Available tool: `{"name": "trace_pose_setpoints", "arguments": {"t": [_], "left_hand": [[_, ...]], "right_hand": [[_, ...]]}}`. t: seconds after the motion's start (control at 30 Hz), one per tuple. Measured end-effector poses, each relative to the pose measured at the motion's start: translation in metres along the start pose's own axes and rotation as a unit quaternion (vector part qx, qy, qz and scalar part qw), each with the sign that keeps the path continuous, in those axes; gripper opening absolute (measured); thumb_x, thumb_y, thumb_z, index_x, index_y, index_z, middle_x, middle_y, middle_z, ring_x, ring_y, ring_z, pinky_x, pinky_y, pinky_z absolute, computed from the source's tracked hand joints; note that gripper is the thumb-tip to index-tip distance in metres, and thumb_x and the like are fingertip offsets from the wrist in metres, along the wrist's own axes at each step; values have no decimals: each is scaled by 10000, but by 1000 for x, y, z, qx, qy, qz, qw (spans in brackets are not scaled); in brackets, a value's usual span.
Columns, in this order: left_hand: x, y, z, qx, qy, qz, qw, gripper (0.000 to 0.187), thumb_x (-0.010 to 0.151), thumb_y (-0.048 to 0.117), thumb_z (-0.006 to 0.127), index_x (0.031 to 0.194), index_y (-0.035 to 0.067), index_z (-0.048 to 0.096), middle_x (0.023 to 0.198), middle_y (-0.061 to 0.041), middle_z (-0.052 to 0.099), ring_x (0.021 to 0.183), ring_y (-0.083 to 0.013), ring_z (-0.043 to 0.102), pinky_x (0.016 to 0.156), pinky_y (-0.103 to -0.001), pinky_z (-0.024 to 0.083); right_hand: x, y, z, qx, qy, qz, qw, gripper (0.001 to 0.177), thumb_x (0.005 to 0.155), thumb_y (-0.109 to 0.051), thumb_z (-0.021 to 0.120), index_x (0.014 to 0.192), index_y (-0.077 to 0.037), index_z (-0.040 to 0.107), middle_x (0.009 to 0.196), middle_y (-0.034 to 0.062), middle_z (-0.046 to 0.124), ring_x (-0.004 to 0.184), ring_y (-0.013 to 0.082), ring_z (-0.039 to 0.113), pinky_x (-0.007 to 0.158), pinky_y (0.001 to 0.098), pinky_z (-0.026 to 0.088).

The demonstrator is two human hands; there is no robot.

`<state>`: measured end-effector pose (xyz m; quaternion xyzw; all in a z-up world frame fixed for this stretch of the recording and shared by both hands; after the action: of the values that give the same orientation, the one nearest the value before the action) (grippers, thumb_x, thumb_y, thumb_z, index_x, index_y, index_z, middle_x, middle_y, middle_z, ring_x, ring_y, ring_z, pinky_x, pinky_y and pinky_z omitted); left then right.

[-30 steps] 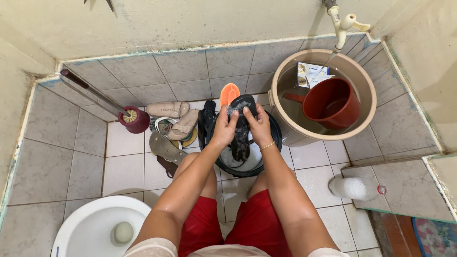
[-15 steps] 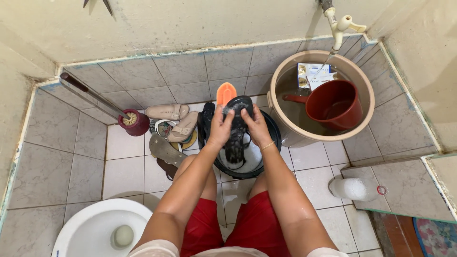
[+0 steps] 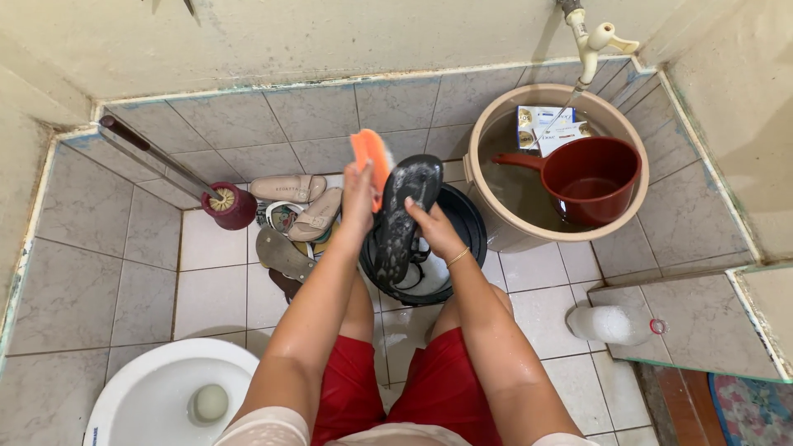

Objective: The person sits on the bathroom floor and washes a pair of black shoes using an orange brush and soapy water from a black bucket. They scrub the shoes thoroughly and rinse them with water from a red scoop.

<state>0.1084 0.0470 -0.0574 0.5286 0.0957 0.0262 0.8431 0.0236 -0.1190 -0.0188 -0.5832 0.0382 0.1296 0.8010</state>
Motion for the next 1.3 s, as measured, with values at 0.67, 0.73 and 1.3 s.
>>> {"name": "trace_pose_setpoints", "arguments": {"t": [0.67, 0.73, 1.3], "left_hand": [[-84, 121, 101, 525, -293, 173, 780, 753, 730, 434, 846, 1388, 171, 593, 975, -203, 759, 866, -387, 747, 779, -435, 592], [-74, 125, 97, 503, -258, 223, 794, 734, 745, 435, 859, 1367, 137, 607, 994, -213, 757, 935, -382, 741, 802, -435, 591], [-111, 122, 98, 516, -216, 155, 814, 671, 713, 326, 819, 1318, 94, 643, 967, -244, 747, 951, -426, 713, 845, -457, 573]], "right_hand": [[3, -9, -20, -350, 74, -345, 868, 559, 971, -168, 720, 1457, -100, 454, 1032, 107, 688, 793, 136, 607, 689, 276, 496], [1, -6, -25, -389, 103, -195, 894, 593, 957, -214, 712, 1477, -96, 453, 887, 144, 670, 684, 184, 597, 633, 310, 491], [-21, -21, -11, -454, 122, -296, 832, 425, 945, -218, 726, 1329, -183, 547, 789, 179, 719, 731, 311, 708, 660, 362, 564]]}}
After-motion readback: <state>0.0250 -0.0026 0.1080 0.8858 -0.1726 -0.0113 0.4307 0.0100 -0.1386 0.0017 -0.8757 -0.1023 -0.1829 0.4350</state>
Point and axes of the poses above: each hand's wrist, its own x-axis towards the middle knuckle, its own z-axis out of the palm, y = z × x, the point moved 5 cm from there along x, towards the middle knuckle
